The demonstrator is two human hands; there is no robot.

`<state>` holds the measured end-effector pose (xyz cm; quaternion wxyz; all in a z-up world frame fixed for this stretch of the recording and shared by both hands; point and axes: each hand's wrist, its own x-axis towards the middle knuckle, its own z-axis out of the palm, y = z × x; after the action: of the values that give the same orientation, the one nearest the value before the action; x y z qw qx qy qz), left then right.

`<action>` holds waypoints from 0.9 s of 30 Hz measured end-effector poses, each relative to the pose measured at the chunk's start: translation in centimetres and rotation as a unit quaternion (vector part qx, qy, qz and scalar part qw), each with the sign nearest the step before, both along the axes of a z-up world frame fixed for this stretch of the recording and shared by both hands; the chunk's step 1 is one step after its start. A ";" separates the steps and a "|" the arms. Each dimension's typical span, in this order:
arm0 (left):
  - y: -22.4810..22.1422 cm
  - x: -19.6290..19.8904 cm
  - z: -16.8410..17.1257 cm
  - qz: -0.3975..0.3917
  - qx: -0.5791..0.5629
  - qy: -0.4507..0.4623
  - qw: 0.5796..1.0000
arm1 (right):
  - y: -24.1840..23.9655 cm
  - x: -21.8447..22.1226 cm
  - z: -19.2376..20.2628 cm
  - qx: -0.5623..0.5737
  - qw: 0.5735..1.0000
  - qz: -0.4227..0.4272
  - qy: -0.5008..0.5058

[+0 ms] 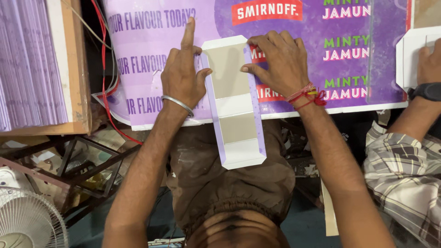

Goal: The person folds and assembles small white cardboard boxes from flat sheets. They fold the sides and press the edges to form the box shape, then place the completed boxes on the table.

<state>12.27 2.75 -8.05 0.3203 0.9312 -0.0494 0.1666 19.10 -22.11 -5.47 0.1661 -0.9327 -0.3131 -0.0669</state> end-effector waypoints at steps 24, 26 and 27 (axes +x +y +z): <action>0.2 -0.4 -0.4 -0.003 -0.002 -0.017 1.000 | 0.0 0.0 -2.1 0.075 0.996 -0.029 0.040; 0.4 0.2 0.3 -0.012 0.007 -0.015 1.000 | 0.3 0.2 -1.7 0.086 0.995 -0.030 0.032; 0.5 0.5 0.7 -0.016 0.008 -0.009 1.000 | 0.4 0.3 -1.4 0.088 0.994 -0.037 0.051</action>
<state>12.81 3.21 -7.35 0.3155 0.9311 -0.0687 0.1695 19.45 -21.67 -6.87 0.2608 -0.9276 -0.2621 -0.0526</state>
